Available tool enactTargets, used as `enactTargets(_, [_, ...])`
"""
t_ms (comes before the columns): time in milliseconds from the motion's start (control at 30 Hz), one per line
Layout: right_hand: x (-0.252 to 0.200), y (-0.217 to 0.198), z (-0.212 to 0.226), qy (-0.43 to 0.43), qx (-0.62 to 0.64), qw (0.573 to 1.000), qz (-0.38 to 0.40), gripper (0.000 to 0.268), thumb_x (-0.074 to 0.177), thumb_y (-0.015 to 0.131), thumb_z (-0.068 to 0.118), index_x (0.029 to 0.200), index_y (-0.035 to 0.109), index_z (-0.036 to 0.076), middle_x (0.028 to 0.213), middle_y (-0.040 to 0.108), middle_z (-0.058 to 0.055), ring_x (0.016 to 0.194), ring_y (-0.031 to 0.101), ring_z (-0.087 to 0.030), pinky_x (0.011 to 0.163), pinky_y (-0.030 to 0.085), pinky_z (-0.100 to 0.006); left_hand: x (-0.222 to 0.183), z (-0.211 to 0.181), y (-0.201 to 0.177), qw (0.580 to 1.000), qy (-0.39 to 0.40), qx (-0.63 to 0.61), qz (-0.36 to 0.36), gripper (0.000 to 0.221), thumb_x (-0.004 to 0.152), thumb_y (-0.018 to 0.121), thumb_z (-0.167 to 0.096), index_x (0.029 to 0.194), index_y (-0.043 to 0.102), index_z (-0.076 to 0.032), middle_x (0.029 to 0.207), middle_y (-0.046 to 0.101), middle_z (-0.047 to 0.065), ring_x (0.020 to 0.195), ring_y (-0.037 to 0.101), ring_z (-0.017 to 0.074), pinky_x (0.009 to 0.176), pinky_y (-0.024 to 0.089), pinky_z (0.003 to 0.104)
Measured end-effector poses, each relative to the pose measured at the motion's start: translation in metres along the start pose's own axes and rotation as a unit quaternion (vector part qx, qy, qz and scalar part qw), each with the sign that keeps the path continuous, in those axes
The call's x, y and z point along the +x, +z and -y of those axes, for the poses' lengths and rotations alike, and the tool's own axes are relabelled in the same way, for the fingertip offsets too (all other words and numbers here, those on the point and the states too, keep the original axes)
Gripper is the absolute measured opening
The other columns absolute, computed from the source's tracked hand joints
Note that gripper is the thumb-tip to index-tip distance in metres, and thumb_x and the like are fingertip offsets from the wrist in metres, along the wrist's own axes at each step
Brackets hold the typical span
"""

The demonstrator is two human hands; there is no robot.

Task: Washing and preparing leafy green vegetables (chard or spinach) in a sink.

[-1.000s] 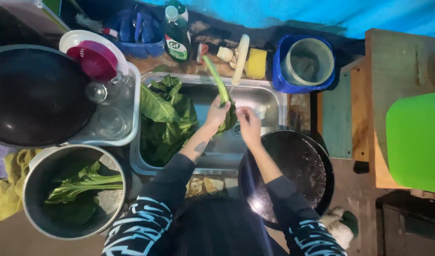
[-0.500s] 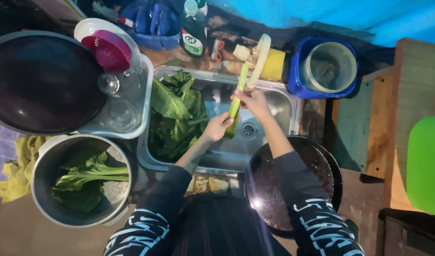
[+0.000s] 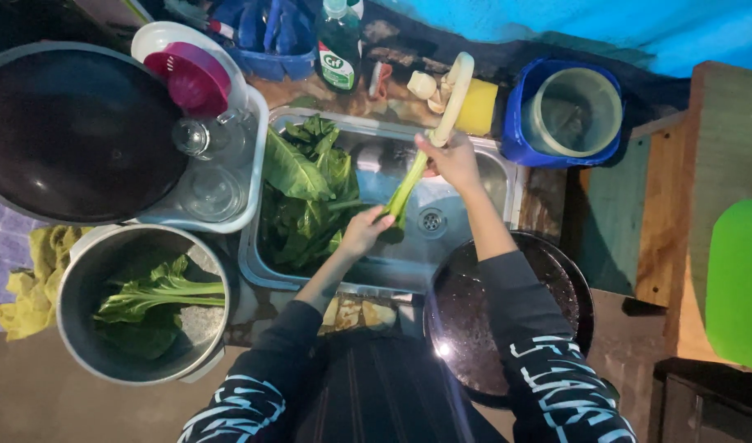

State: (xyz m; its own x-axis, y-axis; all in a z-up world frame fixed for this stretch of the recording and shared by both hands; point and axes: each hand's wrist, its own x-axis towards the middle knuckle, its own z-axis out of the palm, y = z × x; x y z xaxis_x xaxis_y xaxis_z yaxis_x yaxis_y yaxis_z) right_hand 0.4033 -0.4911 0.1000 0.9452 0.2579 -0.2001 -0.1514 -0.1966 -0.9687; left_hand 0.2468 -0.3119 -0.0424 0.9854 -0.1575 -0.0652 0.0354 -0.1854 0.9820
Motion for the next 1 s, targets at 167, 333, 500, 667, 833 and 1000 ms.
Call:
enactTargets(167, [0.003, -0.006, -0.008, -0.035, 0.095, 0.995, -0.002, 0.040, 0.086, 0.082, 0.019, 0.119, 0.062, 0.007, 0.097, 0.070, -0.001, 0.083, 0.071, -0.008, 0.066, 0.058, -0.024, 0.024, -0.029, -0.011, 0.996, -0.039, -0.070, -0.038, 0.036, 0.095, 0.067, -0.036, 0.114, 0.071, -0.006, 0.093, 0.077, 0.011, 0.086, 0.072, 0.0257, 0.080, 0.054, 0.034])
enactTargets(333, [0.000, -0.014, -0.058, -0.043, -0.008, 0.995, 0.084, 0.036, 0.087, 0.083, 0.010, 0.118, 0.065, 0.002, 0.098, 0.071, -0.003, 0.085, 0.067, -0.011, 0.074, 0.055, -0.027, 0.077, -0.055, -0.013, 0.989, 0.051, 0.104, -0.097, 0.037, 0.093, 0.075, -0.038, 0.111, 0.070, -0.006, 0.093, 0.073, 0.017, 0.087, 0.072, 0.0308, 0.073, 0.053, 0.038])
enactTargets(500, [-0.001, -0.033, -0.067, -0.097, 0.047, 0.992, 0.073, 0.033, 0.090, 0.083, 0.004, 0.115, 0.062, 0.001, 0.102, 0.075, -0.006, 0.091, 0.070, -0.012, 0.082, 0.057, -0.027, 0.100, -0.098, -0.026, 0.983, 0.046, 0.147, -0.099, 0.034, 0.085, 0.081, -0.037, 0.101, 0.073, -0.008, 0.086, 0.072, 0.019, 0.080, 0.070, 0.0327, 0.067, 0.052, 0.041])
enactTargets(667, [-0.009, -0.043, -0.049, -0.055, 0.050, 0.995, 0.070, 0.041, 0.084, 0.076, -0.002, 0.121, 0.061, 0.004, 0.098, 0.073, -0.002, 0.086, 0.070, -0.012, 0.074, 0.058, -0.028, 0.109, -0.105, -0.032, 0.992, 0.048, 0.089, -0.079, 0.024, 0.087, 0.076, -0.030, 0.103, 0.077, -0.011, 0.085, 0.075, 0.013, 0.074, 0.075, 0.0237, 0.069, 0.055, 0.035])
enactTargets(833, [-0.002, -0.027, -0.055, -0.091, -0.117, 0.988, 0.031, 0.036, 0.077, 0.077, 0.000, 0.112, 0.067, 0.000, 0.092, 0.072, -0.007, 0.082, 0.068, -0.014, 0.074, 0.056, -0.030, 0.103, -0.114, -0.025, 0.984, 0.083, 0.105, -0.117, 0.022, 0.090, 0.076, -0.027, 0.104, 0.078, -0.010, 0.088, 0.076, 0.013, 0.077, 0.076, 0.0255, 0.070, 0.056, 0.034])
enactTargets(1000, [-0.006, -0.015, -0.081, -0.007, -0.284, 0.958, 0.022, 0.025, 0.073, 0.084, 0.014, 0.093, 0.077, 0.001, 0.074, 0.073, -0.011, 0.066, 0.069, -0.015, 0.064, 0.053, -0.032, 0.098, -0.131, -0.035, 0.978, 0.043, 0.129, -0.158, 0.022, 0.090, 0.075, -0.028, 0.104, 0.079, -0.011, 0.087, 0.075, 0.014, 0.072, 0.074, 0.0291, 0.066, 0.055, 0.035])
